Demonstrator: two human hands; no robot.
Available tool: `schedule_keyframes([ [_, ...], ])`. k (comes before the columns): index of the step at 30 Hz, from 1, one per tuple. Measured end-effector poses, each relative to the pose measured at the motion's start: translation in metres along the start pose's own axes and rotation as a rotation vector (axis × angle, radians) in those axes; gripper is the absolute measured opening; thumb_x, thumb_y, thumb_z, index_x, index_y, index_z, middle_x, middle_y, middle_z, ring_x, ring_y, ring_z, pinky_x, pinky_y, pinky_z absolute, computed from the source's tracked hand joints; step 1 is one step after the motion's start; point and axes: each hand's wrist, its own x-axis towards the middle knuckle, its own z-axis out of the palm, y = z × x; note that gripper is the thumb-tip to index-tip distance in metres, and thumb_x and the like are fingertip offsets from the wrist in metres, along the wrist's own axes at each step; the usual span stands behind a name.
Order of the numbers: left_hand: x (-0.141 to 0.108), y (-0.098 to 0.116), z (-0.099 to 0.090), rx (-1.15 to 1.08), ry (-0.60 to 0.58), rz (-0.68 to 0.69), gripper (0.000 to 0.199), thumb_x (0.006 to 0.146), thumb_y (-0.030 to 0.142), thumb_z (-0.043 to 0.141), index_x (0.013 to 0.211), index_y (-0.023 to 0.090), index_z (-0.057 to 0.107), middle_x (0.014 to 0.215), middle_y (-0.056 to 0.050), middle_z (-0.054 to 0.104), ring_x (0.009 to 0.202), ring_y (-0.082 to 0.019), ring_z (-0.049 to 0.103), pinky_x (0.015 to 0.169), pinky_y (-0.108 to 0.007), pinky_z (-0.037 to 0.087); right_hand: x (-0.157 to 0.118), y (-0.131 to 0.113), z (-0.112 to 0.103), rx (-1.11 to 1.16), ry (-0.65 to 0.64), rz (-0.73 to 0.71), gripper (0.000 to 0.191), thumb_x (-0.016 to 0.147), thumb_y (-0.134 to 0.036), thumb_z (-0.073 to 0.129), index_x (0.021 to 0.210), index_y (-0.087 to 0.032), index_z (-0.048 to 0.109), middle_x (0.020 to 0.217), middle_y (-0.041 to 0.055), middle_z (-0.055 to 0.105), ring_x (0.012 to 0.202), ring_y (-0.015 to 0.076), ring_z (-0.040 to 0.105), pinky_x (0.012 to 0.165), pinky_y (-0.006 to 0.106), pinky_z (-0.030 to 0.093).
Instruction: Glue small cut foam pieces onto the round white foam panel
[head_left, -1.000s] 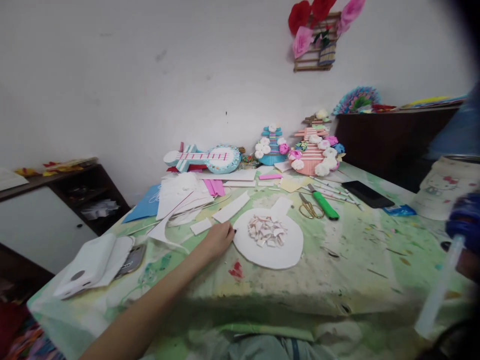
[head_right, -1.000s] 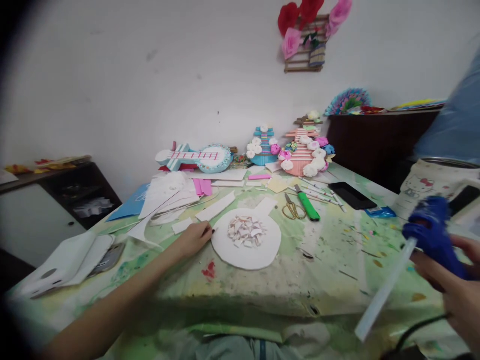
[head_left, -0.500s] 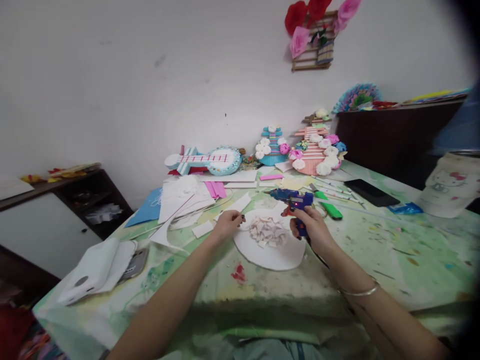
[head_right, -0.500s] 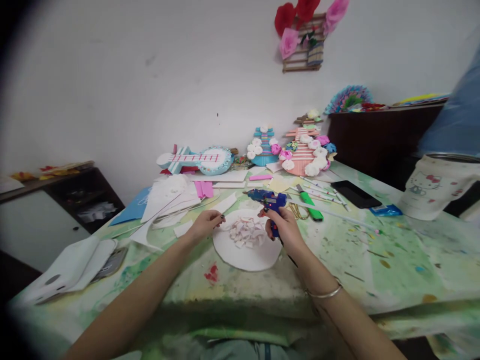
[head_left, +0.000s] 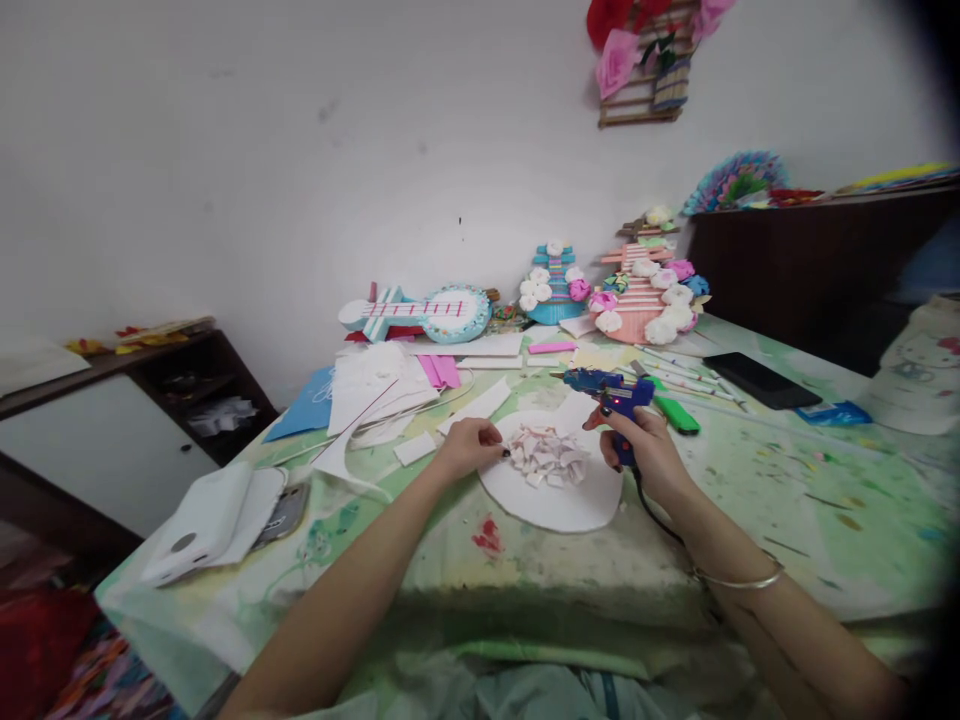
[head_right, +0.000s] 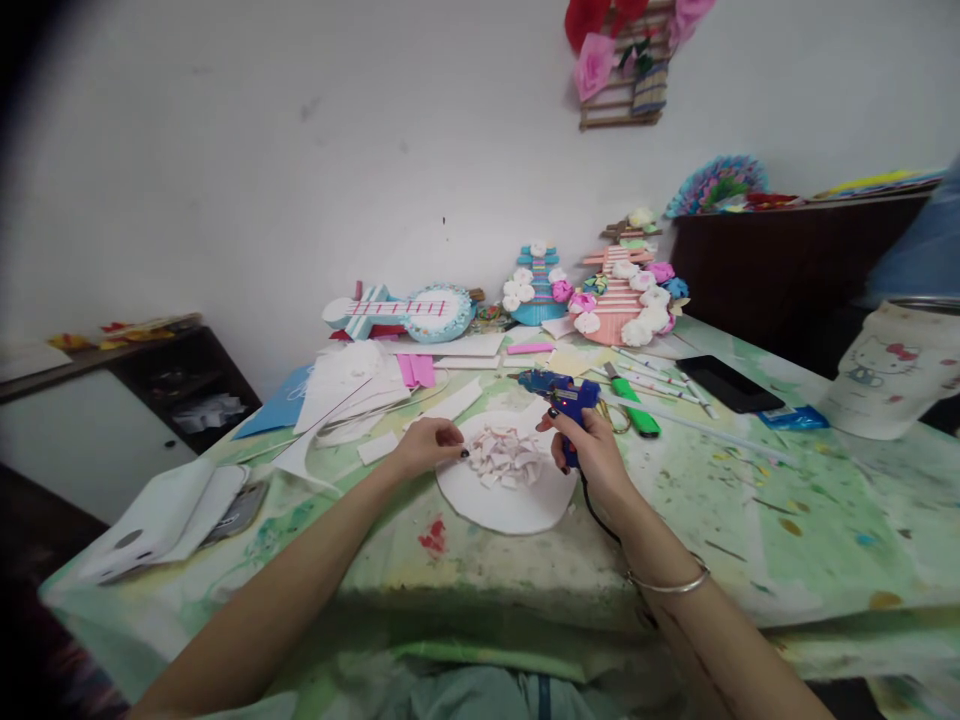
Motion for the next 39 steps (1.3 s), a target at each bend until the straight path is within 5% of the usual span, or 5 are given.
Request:
schedule_keyframes([
  [8,0.001,-0.003,0.005,-0.025,0.034,-0.068,0.009,0.058,0.016,0.062,0.065,0.014,0.069,0.06,-0.003,0.065,0.057,-0.013,0.055,0.057,-0.025,0.039,-0.003,-0.002,0.004,-0.211,-0.215,0.055,0.021,0.08,-0.035,0.053,0.075,-0.016,0.059,0.033,-0.0064,0.043,0.03,0.0073,0.035,0.035,0.021,0.026],
  [15,0.002,0.001,0.005,-0.219,0.146,-0.123,0.003,0.057,0.013,0.061,0.059,0.014,0.061,0.058,-0.002,0.062,0.055,-0.011,0.051,0.054,-0.023,0.036,-0.004,-0.003,0.003,-0.24,-0.253,0.023,0.026,0.082,-0.039,0.05,0.077,-0.015,0.059,0.036,-0.0066,0.042,0.033,0.0072,0.036,0.038,0.022,0.029],
  [27,0.001,0.004,0.008,-0.826,-0.043,-0.17,0.039,0.052,0.029,0.079,0.081,0.012,0.06,0.054,0.001,0.061,0.047,-0.009,0.055,0.049,-0.02,0.042,-0.005,0.006,0.005,-0.309,-0.307,0.023,0.029,0.078,-0.044,0.056,0.074,-0.015,0.058,0.038,-0.0077,0.042,0.031,0.0062,0.037,0.036,0.021,0.026],
  [39,-0.005,0.012,0.006,-1.025,-0.146,-0.235,0.033,0.055,0.023,0.079,0.078,0.01,0.06,0.067,-0.004,0.066,0.057,-0.012,0.064,0.055,-0.019,0.049,-0.006,0.005,0.004,-0.294,-0.283,0.0,0.03,0.079,-0.044,0.056,0.074,-0.015,0.058,0.037,-0.0077,0.041,0.032,0.0068,0.036,0.036,0.021,0.026],
])
